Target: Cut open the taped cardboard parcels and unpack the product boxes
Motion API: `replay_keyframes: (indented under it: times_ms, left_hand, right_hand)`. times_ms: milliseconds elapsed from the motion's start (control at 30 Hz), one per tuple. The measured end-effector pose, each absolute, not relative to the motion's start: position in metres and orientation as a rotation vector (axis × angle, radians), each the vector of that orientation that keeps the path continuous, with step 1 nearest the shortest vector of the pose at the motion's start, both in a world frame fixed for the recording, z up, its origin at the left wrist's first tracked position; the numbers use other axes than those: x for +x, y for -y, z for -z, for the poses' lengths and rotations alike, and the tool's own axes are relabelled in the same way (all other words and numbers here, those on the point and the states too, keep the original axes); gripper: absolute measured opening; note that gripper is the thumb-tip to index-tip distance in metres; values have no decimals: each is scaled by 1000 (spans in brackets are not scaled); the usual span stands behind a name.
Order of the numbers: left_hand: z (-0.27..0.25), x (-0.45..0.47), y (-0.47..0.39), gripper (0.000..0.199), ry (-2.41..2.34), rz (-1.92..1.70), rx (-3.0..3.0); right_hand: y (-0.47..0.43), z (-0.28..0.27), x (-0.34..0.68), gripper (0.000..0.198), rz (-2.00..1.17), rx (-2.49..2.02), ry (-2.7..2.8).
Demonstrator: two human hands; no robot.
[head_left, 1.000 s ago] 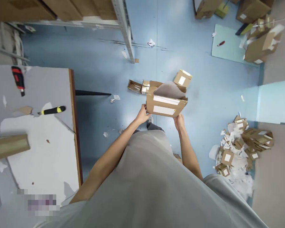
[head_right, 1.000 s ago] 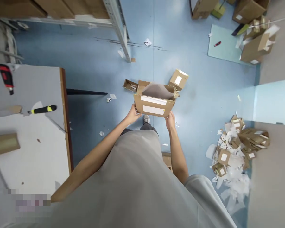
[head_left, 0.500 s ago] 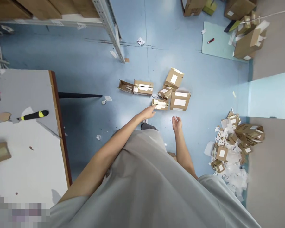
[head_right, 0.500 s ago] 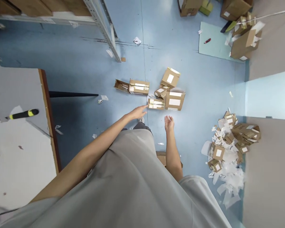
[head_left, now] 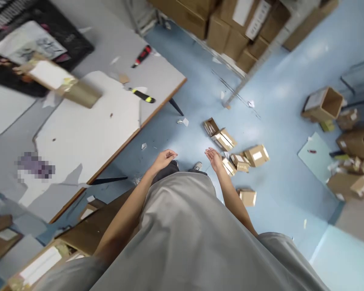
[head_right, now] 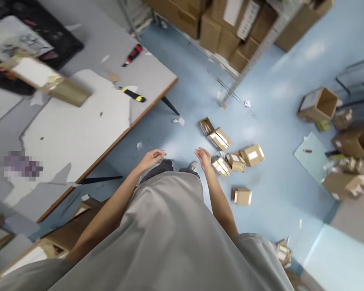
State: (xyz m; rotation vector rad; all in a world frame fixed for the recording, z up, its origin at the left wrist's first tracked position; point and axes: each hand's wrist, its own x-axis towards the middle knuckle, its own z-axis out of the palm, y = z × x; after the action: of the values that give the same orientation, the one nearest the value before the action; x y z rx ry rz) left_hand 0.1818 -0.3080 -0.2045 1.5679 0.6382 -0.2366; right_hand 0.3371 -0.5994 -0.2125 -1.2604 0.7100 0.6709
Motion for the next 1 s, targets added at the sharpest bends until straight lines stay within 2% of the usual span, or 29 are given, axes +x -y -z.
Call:
replay_keyframes:
  times_ms: [200,500,800,1000]
  left_hand:
    - [183,129,215,65,-852,-122,1348]
    - [161,59,117,65,-1039,-453,1195]
    - [140,30,97,72,-1285,-732,913]
    - [124,2,128,71,-1517,-1000,668]
  right_hand:
    - [429,175,360,22,-908,-1401,-287]
    - [232,144,310,37,-1229,-1498,151]
    - [132,137,283,56,-1660,-1515,511]
    - [49,144,269,59,-1946,-1487,803]
